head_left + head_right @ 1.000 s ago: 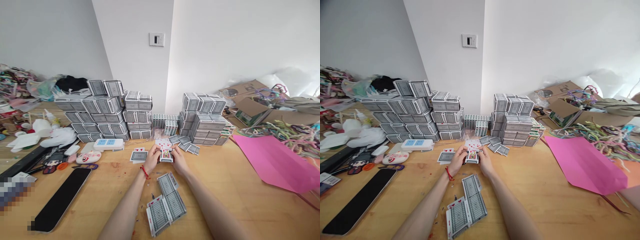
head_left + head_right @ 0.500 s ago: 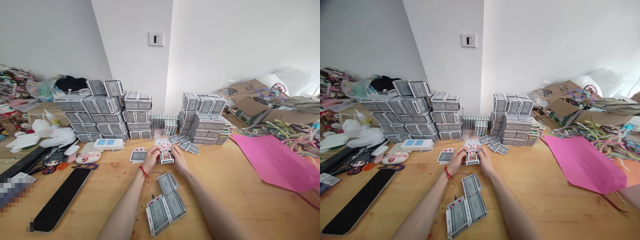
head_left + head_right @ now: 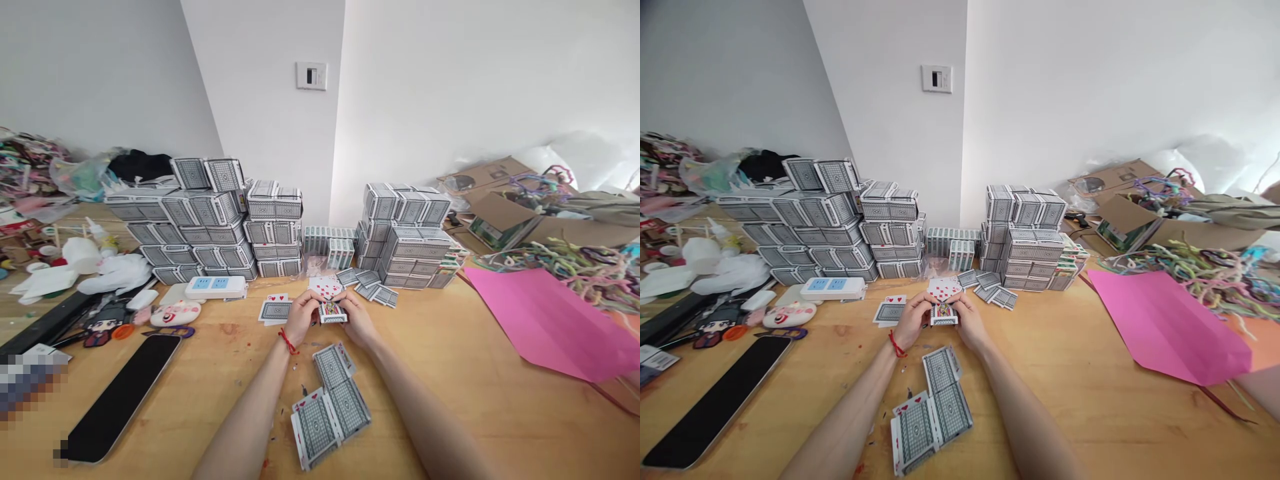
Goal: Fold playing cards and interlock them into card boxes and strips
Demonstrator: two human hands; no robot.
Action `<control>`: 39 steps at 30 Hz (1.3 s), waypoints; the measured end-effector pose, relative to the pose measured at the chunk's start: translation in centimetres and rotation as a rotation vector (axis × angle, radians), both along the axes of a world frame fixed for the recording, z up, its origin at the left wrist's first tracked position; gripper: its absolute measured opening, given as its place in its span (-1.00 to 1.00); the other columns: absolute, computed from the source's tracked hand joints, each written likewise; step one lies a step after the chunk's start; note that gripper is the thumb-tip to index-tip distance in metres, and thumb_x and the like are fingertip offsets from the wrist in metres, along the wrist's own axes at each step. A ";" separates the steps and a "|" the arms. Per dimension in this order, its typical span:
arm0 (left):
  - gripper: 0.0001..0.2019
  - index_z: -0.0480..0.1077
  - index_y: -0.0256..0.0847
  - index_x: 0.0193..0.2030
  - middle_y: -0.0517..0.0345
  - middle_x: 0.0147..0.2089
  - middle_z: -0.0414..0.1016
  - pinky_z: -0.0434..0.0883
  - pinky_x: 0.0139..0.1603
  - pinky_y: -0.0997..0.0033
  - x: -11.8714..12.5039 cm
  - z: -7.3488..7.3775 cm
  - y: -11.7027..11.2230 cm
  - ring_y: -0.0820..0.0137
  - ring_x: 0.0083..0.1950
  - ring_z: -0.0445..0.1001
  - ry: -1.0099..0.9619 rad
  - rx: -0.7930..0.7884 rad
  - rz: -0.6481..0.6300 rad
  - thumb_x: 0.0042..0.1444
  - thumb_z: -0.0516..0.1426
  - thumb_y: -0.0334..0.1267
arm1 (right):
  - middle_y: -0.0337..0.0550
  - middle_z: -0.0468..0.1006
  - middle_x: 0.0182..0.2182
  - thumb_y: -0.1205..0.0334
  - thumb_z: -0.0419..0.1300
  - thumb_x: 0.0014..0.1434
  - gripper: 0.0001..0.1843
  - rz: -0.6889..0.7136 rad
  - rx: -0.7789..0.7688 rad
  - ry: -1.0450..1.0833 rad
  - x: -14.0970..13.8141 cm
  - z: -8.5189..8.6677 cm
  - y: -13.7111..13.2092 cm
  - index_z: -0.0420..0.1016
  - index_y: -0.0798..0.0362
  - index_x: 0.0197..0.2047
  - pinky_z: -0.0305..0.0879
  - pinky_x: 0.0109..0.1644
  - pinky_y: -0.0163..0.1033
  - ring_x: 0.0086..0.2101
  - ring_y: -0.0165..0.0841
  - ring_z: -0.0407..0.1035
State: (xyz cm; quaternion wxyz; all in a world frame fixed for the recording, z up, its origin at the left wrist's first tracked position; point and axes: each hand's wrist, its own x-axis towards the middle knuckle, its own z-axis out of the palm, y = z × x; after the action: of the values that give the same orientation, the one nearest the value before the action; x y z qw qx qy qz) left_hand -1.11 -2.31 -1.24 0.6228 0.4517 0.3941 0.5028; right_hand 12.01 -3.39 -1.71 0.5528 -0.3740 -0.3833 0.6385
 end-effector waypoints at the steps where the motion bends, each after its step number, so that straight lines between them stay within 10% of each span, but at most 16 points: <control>1: -0.94 0.30 -0.20 -0.54 0.34 -0.69 0.17 0.10 -0.67 0.57 0.1 0.0 0.0 0.56 -0.68 0.14 0.006 0.010 0.020 -0.19 0.01 -0.34 | -0.35 0.30 -0.64 0.25 0.11 -0.13 -0.97 0.003 -0.004 0.011 0.0 0.1 -0.1 0.32 -0.01 -0.50 0.11 -0.54 -0.37 -0.59 -0.45 0.18; 12: -0.93 0.34 -0.20 -0.48 0.20 -0.47 0.35 0.23 -0.38 0.51 -0.2 0.5 -0.3 0.44 -0.41 0.30 0.240 0.336 0.184 -0.08 0.04 -0.33 | -0.20 0.47 -0.46 -0.03 0.15 -0.07 -0.72 0.110 -0.033 0.042 -0.3 0.1 -0.1 0.35 0.01 -0.40 0.27 -0.49 -0.26 -0.42 -0.31 0.36; 24: -0.69 0.34 -0.19 -0.12 0.15 -0.29 0.42 0.27 -0.33 0.50 -0.4 0.2 -0.3 0.42 -0.29 0.36 0.196 0.326 0.125 -0.07 0.07 -0.34 | -0.23 0.45 -0.51 0.00 0.24 -0.15 -0.71 0.061 0.034 -0.006 -0.3 -1.1 0.3 0.42 0.04 -0.43 0.29 -0.39 -0.23 -0.48 -0.37 0.35; 39: -0.89 0.37 -0.24 -0.44 0.18 -0.41 0.39 0.24 -0.32 0.50 -0.7 -0.7 0.4 0.44 -0.35 0.33 0.377 0.379 0.206 -0.10 0.13 -0.25 | -0.24 0.47 -0.45 0.10 0.19 -0.07 -0.79 0.079 0.198 -0.118 -0.5 -0.4 -0.2 0.36 0.03 -0.37 0.34 -0.28 -0.20 -0.43 -0.38 0.38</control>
State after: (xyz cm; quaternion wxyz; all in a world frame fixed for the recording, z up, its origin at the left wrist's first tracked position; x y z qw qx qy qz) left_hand -1.77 -1.91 -1.95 0.3886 0.6032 0.4456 0.5353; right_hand 11.55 -3.61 -2.13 0.5380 -0.3391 -0.4905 0.5957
